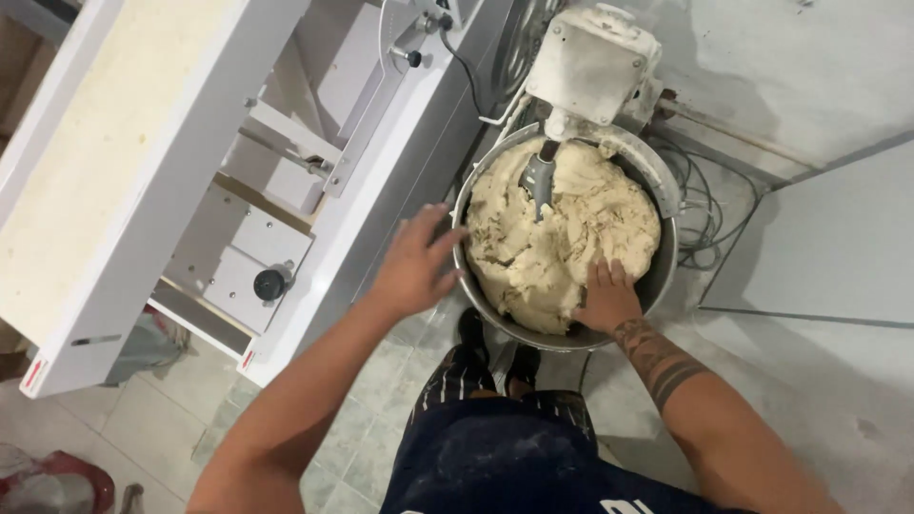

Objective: Kneading dough in an industrial mixer bowl and then carrying baking trays to a workstation

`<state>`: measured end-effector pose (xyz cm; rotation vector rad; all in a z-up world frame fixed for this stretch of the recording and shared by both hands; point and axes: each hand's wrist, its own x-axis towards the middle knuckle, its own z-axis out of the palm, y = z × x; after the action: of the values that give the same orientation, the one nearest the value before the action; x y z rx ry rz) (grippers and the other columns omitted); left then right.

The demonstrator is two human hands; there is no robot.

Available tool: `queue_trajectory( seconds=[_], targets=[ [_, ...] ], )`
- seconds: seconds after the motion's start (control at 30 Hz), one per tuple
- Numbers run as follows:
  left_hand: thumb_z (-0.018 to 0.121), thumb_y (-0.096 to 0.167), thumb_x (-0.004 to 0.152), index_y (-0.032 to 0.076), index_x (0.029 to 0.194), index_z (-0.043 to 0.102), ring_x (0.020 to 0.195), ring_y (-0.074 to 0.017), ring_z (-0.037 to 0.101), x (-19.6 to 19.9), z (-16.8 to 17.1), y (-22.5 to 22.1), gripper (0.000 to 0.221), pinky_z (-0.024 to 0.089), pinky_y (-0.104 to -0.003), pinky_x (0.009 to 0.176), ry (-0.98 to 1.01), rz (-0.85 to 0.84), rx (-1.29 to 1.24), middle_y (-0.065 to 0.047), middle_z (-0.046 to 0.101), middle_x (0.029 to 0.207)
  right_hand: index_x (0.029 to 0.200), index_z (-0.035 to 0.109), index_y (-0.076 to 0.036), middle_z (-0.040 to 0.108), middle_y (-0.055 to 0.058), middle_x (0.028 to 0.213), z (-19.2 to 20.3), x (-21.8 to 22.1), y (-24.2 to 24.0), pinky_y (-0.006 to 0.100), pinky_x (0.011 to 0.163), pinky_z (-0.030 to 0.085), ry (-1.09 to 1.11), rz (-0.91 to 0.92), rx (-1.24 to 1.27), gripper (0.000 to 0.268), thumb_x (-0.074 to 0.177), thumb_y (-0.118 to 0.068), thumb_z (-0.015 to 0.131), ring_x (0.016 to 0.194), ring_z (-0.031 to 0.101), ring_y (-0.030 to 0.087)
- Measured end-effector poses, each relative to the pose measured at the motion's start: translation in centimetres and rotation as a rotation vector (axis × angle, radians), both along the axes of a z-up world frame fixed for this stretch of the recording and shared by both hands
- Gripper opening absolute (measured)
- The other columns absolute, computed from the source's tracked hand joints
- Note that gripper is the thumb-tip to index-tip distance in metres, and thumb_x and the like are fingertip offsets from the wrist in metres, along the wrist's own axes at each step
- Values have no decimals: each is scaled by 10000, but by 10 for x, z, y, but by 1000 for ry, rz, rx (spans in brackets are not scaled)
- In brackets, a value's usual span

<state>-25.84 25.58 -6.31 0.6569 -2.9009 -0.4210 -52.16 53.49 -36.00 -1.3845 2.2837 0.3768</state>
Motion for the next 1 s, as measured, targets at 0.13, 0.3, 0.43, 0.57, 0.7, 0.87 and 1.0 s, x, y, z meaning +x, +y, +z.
queue_trajectory(
  seconds=[0.13, 0.3, 0.43, 0.57, 0.7, 0.87, 1.0],
  targets=[
    [720, 316, 936, 143, 1381, 590, 1457, -477, 394, -53, -69, 11, 494, 379, -732, 1131, 0, -297, 103, -216, 473, 1449, 1669, 43, -73, 2, 164, 1742, -3, -9, -15, 607, 1254, 49, -138, -52, 141, 1275, 792, -781, 639, 1590, -49, 418],
    [662, 429, 996, 133, 1463, 553, 1566, -452, 166, -121, -108, -10, 564, 244, -653, 1251, -352, -359, 62, -205, 292, 1621, 1649, 143, -19, -55, 212, 1738, 54, 5, -70, 604, 1271, 67, -222, -164, 331, 1186, 846, -787, 558, 1584, -113, 457],
    [675, 282, 1013, 172, 1457, 570, 1557, -438, 198, -161, -130, -48, 470, 323, -624, 1240, -152, -337, 117, -129, 338, 1609, 1628, 207, 23, -17, 301, 1714, 109, 6, -100, 645, 1249, 117, -266, -198, 402, 910, 966, -546, 462, 1569, -79, 526],
    [685, 354, 1010, 173, 1442, 577, 1580, -371, 180, -187, -131, -65, 481, 245, -592, 1293, -154, -330, 141, -66, 289, 1655, 1406, 607, 0, 440, 264, 1602, 110, 20, -92, 564, 1122, 364, 104, -148, 100, 549, 997, -345, 484, 1519, 306, 498],
    [641, 519, 991, 234, 1563, 393, 1585, -351, 122, -193, -163, -62, 685, 286, -562, 1277, -396, -309, -28, -100, 162, 1685, 1420, 571, 30, 445, 364, 1548, 81, 8, -95, 690, 1048, 352, -8, -75, 62, 488, 980, -136, 441, 1415, 321, 663],
    [592, 642, 987, 229, 1595, 367, 1593, -371, 38, -193, -146, -33, 769, 174, -609, 1280, -458, -320, -89, -125, 89, 1705, 1513, 486, -41, 313, 297, 1652, 50, -2, -100, 719, 1068, 352, -38, -140, 178, 542, 998, -206, 455, 1416, 290, 669],
    [548, 708, 973, 180, 1473, 496, 1560, -365, 96, -195, -136, -22, 729, 104, -612, 1287, -495, -459, -270, -102, 349, 1543, 1638, 180, -147, 73, 183, 1707, 4, -23, -81, 632, 1180, 289, -261, -484, 85, 749, 972, -233, 513, 1549, 133, 494]
  ],
)
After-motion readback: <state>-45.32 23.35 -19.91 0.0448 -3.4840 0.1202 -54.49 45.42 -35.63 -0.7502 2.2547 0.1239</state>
